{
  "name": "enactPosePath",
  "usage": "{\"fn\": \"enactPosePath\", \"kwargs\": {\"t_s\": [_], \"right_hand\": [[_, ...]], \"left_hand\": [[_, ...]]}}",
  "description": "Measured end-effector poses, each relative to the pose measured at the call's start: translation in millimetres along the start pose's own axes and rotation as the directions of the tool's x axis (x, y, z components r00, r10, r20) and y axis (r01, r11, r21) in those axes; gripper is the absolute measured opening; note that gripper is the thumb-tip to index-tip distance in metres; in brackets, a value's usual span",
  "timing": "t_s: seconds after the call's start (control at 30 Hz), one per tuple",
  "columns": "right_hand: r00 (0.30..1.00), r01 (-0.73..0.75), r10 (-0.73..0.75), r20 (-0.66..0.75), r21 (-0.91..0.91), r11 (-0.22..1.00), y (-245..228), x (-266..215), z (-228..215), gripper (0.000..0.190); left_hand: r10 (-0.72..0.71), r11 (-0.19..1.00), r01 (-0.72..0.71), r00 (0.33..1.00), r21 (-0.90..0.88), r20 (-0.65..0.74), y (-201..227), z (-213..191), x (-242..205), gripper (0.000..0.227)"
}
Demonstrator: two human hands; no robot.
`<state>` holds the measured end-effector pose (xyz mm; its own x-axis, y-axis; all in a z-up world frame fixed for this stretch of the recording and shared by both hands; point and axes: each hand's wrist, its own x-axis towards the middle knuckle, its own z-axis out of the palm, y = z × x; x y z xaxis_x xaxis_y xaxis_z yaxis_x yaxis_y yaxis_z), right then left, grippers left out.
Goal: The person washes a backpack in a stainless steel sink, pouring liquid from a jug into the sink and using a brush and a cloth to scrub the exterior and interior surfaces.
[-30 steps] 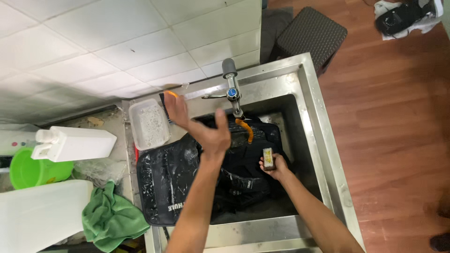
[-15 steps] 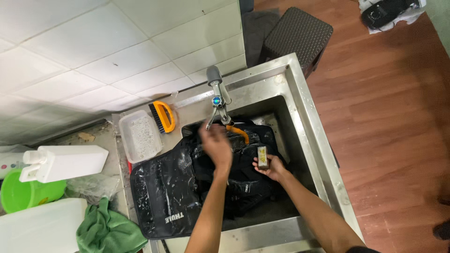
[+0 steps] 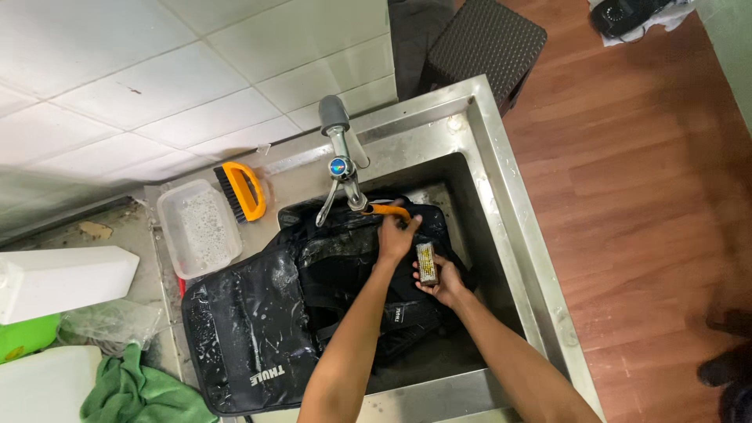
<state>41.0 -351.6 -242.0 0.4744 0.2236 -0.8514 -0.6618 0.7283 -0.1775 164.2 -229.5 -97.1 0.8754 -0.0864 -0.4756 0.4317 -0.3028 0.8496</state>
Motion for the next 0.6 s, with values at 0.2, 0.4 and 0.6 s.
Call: {"fn": "enactPosePath", "kwargs": {"t_s": [0.2,0.4,0.6], "right_hand": [[0.995,0.048,-0.044,-0.085,0.045,0.998,5.7,0.2,8.7,0.041],[0.996,0.001,0.021,-0.084,0.248,0.969,17.1,15.6,19.1,0.042],[0.984,0.145,-0.137,-0.113,0.068,0.987,18.3,-16.5,37.4,0.037]], "left_hand": [[-0.027,0.995,0.03,0.999,0.09,-0.035,-5.9,3.6,-14.3,0.036],[-0.181,0.976,0.148,0.958,-0.16,-0.224,-23.2,-7.8,-55.0,0.031],[-0.184,0.975,0.134,0.932,-0.175,-0.312,-28.2,-17.8,-69.2,0.026]]}}
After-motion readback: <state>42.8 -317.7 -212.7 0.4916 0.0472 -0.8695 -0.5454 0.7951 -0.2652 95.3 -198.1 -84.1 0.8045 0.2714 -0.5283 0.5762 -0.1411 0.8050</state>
